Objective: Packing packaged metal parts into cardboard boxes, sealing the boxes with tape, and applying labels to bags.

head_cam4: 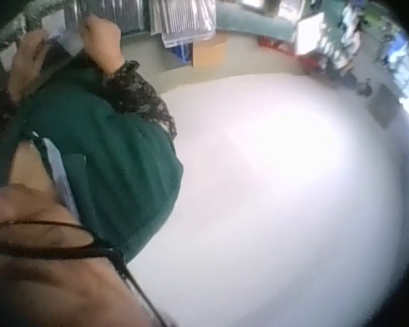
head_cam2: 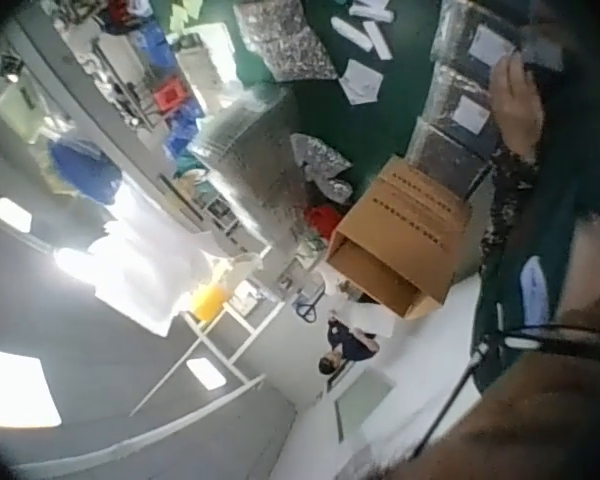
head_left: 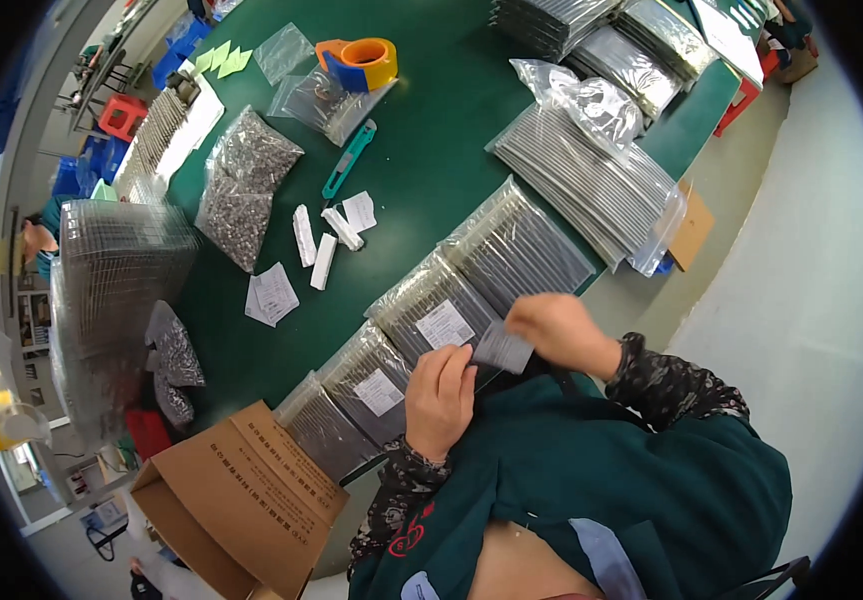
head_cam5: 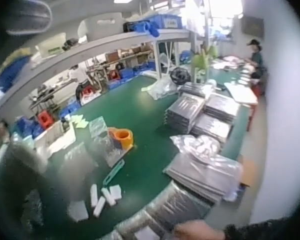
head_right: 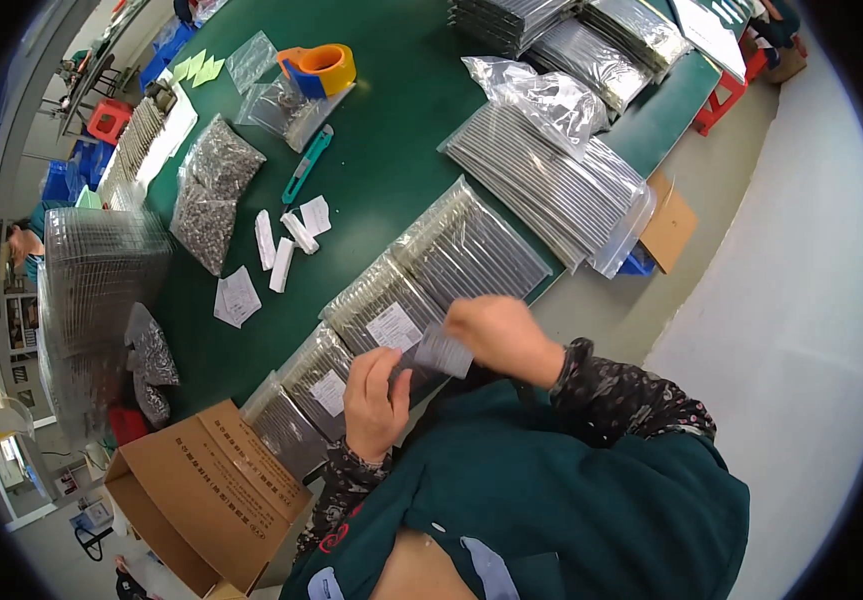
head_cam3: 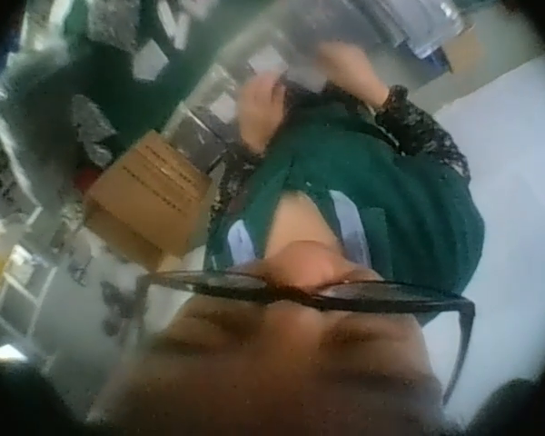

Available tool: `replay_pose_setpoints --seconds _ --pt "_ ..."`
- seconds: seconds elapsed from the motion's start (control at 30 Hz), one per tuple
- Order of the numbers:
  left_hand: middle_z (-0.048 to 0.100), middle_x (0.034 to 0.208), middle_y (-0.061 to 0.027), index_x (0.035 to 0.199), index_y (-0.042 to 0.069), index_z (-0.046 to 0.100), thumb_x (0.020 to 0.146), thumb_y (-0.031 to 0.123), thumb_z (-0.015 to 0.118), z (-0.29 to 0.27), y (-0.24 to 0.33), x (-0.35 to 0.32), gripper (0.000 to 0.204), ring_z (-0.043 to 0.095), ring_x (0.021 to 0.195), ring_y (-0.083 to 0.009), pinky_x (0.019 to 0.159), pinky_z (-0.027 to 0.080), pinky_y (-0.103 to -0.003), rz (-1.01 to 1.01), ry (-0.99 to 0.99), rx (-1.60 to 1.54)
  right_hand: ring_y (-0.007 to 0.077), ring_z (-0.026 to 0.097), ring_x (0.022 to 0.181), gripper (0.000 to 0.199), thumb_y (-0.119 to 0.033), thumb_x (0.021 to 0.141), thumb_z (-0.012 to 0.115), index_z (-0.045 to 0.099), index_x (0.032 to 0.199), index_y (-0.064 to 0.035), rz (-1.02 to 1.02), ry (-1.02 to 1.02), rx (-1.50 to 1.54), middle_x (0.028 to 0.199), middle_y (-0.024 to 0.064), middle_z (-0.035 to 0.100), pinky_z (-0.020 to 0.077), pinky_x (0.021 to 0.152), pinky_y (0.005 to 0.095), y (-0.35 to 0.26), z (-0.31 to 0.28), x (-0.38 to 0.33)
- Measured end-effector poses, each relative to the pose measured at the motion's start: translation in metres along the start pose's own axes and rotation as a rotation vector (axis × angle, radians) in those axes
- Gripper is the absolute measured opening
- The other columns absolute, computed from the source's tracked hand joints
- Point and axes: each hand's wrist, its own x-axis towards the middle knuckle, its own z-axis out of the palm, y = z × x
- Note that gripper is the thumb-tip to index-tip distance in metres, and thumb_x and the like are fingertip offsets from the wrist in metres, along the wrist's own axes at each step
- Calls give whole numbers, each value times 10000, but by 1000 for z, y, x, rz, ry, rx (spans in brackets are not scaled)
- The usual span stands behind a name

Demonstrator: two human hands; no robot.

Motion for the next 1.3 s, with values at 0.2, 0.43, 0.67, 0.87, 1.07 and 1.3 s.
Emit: replay_pose_setpoints --seconds 0.2,0.43,0.67,0.87,1.07,1.3 --pt "553 880 -109 990 14 537 715 7 607 5 -10 -22 284 560 753 -276 637 467 -335 -31 -193 12 269 554 545 156 -172 767 613 566 751 -25 412 218 -9 621 130 570 421 501 336 51 -23 12" --pt "568 871 -106 992 -8 525 764 39 600 7 -2 -17 245 575 755 -189 658 467 -273 -530 -133 -307 127 431 476 227 -201 790 625 552 740 8 416 109 259 541 92 489 371 461 275 17 -17 22" --pt "520 669 -11 775 6 454 827 135 587 26 -8 8 192 441 573 -37 505 368 -198 -827 -7 -711 84 394 516 227 -193 809 612 539 745 12 367 49 459 556 65 464 365 468 254 -12 1 18" --pt "500 652 -4 752 17 441 850 128 555 26 -18 6 187 474 564 -50 514 392 -192 -840 45 -758 62 373 574 196 -162 851 553 516 767 10 348 -47 516 605 14 438 350 501 237 1 -7 21" --pt "476 649 -7 752 21 427 874 125 516 27 -22 8 184 482 582 -58 528 415 -202 -872 49 -804 58 342 553 203 -165 854 548 510 757 8 379 57 355 578 1 394 324 477 239 15 -6 22" --pt "444 647 6 755 30 430 889 137 486 18 -35 -6 181 449 572 -51 540 420 -201 -943 122 -772 283 517 526 210 -211 809 582 525 742 -20 448 360 -55 575 129 506 399 488 341 56 3 30"
